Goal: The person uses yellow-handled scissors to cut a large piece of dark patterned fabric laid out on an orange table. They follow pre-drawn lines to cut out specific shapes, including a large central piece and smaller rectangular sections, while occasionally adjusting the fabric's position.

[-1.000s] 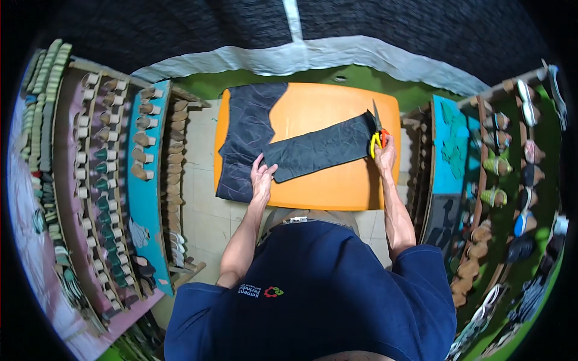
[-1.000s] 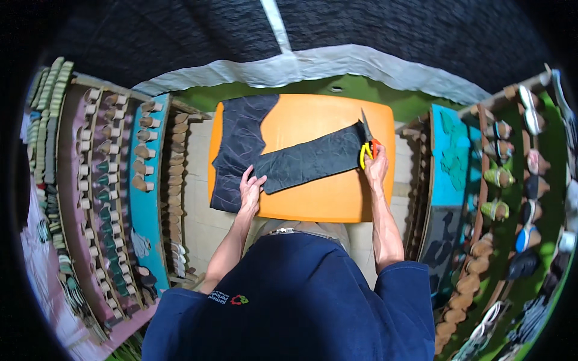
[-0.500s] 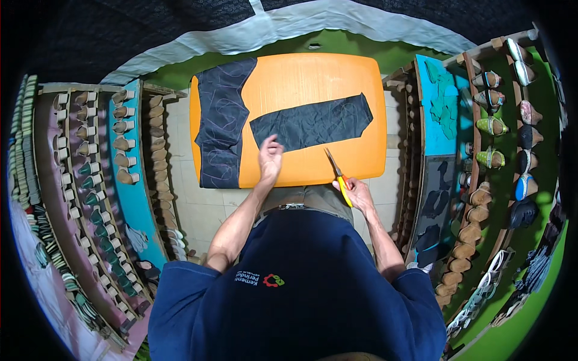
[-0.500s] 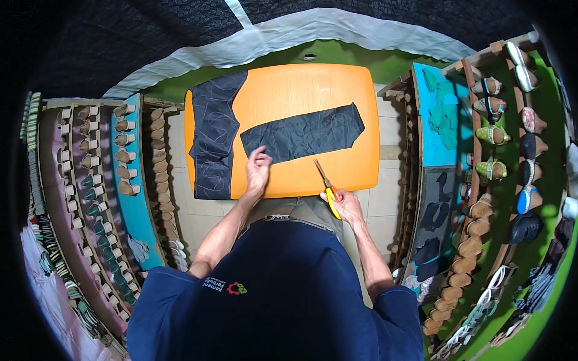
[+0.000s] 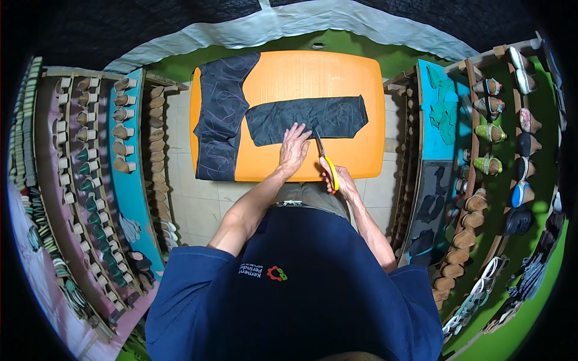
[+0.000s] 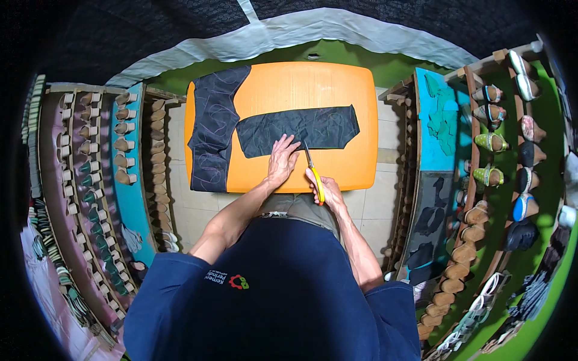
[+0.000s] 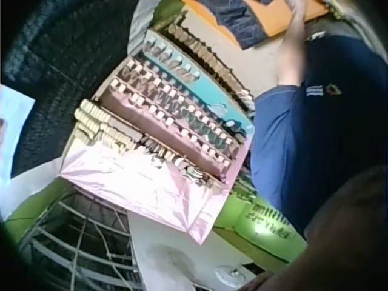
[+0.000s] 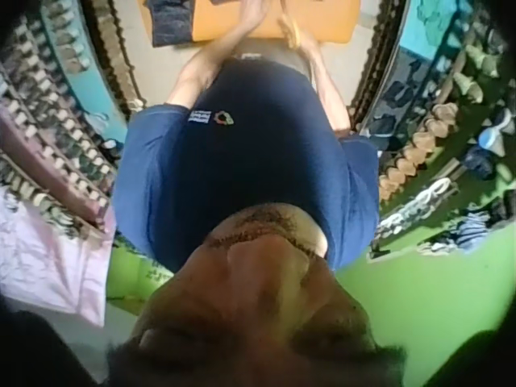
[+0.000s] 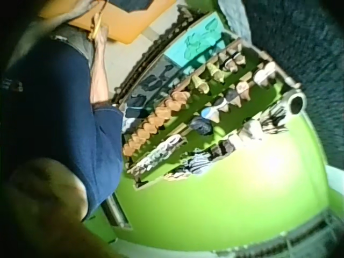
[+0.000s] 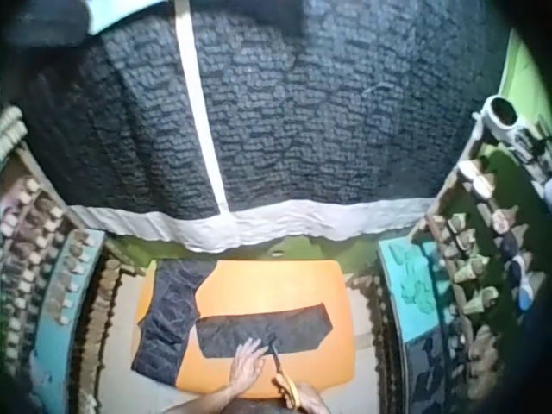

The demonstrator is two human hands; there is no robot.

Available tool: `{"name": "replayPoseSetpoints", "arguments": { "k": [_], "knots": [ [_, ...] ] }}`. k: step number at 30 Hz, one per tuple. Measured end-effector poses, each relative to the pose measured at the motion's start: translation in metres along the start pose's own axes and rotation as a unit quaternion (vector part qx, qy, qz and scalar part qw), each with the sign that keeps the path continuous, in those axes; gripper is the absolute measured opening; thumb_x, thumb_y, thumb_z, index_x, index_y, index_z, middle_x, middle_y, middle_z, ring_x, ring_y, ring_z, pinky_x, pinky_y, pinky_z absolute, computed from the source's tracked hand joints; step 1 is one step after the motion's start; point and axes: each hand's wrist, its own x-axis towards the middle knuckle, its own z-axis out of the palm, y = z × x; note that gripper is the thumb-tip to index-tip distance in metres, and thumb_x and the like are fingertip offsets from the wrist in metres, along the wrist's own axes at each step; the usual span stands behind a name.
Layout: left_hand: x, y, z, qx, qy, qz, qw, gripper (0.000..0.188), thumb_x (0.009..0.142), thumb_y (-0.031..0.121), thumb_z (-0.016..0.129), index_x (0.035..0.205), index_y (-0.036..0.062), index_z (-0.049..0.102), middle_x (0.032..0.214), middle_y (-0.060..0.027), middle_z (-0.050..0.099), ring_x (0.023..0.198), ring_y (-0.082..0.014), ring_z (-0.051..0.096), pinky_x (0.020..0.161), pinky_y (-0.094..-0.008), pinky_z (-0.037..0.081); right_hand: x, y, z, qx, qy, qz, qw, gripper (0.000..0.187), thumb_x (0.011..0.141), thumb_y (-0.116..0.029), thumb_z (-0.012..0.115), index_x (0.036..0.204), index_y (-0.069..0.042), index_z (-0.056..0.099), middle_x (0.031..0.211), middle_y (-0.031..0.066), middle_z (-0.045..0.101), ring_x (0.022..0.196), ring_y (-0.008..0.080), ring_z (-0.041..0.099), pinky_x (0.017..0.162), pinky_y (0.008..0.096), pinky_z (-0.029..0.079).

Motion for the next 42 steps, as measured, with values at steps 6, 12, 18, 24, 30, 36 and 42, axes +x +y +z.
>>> {"name": "replayPoseSetpoints", "arguments": {
  "k": [6,12,18,24,30,36,42],
  "knots": [
    [0.003,-0.005,-0.005,0.009,-0.022,-0.012,1.0,0.026,0.094,0.016,0.068,0.118,0.0087,0.076,0.135,-0.0174,0.066,0.14,-0.0386,0.049,0.118,-0.0553,0.033,0.019,0.013,0.01,-0.009,-0.025,0.007,1.0,0.078,0.08,-0.079,0.068,0.083,-0.001,0.061,0.063,0.002,0.053,0.048,0.0128,0.055,0.047,0.0272,0.049],
    [0.003,-0.001,-0.011,0.01,-0.02,-0.015,1.0,0.025,0.094,0.017,0.069,0.117,0.0098,0.077,0.134,-0.0171,0.066,0.139,-0.0389,0.049,0.117,-0.0566,0.033,0.025,0.011,0.017,-0.005,-0.021,0.004,1.0,0.08,0.078,-0.08,0.069,0.083,-0.001,0.061,0.063,0.0024,0.052,0.048,0.0132,0.055,0.047,0.0276,0.049],
    [0.005,0.001,-0.017,0.01,-0.032,-0.019,0.999,0.024,0.095,0.018,0.07,0.117,0.011,0.077,0.135,-0.0162,0.066,0.14,-0.0388,0.049,0.117,-0.06,0.032,0.022,0.004,0.014,0.014,-0.027,0.007,1.0,0.082,0.078,-0.081,0.067,0.086,0.0,0.061,0.063,0.0027,0.051,0.049,0.0141,0.053,0.049,0.0284,0.05],
    [0.006,-0.001,-0.017,0.011,-0.039,-0.016,0.999,0.024,0.094,0.018,0.07,0.117,0.0126,0.077,0.135,-0.0152,0.066,0.139,-0.038,0.049,0.117,-0.0603,0.031,0.026,0.007,0.012,0.005,-0.023,0.011,1.0,0.082,0.078,-0.082,0.067,0.086,0.0,0.061,0.063,0.003,0.051,0.05,0.0138,0.053,0.048,0.0282,0.048],
    [0.006,-0.003,-0.017,0.007,-0.04,-0.018,0.999,0.023,0.094,0.019,0.07,0.116,0.0135,0.077,0.132,-0.0147,0.068,0.138,-0.038,0.051,0.116,-0.0621,0.031,0.027,0.009,0.014,-0.008,-0.008,-0.005,1.0,0.078,0.077,-0.081,0.068,0.079,-0.003,0.062,0.06,0.0014,0.052,0.047,0.012,0.052,0.046,0.0273,0.047],
    [0.003,-0.007,-0.011,0.003,-0.036,-0.026,0.999,0.022,0.094,0.018,0.069,0.114,0.0147,0.078,0.131,-0.0125,0.069,0.138,-0.0379,0.051,0.117,-0.0642,0.029,0.021,0.006,0.015,-0.039,0.039,-0.04,0.998,0.07,0.073,-0.076,0.077,0.06,-0.013,0.049,0.051,-0.0022,0.047,0.039,0.0102,0.047,0.039,0.0269,0.042],
    [0.003,-0.009,-0.011,-0.002,-0.044,-0.034,0.998,0.022,0.095,0.02,0.069,0.114,0.014,0.078,0.13,-0.0123,0.069,0.138,-0.0365,0.052,0.117,-0.0633,0.029,0.02,0.007,0.016,-0.023,0.034,-0.061,0.997,0.065,0.077,-0.07,0.078,0.059,-0.013,0.052,0.05,-0.0024,0.05,0.039,0.0085,0.048,0.039,0.0249,0.041]
  ]
}}
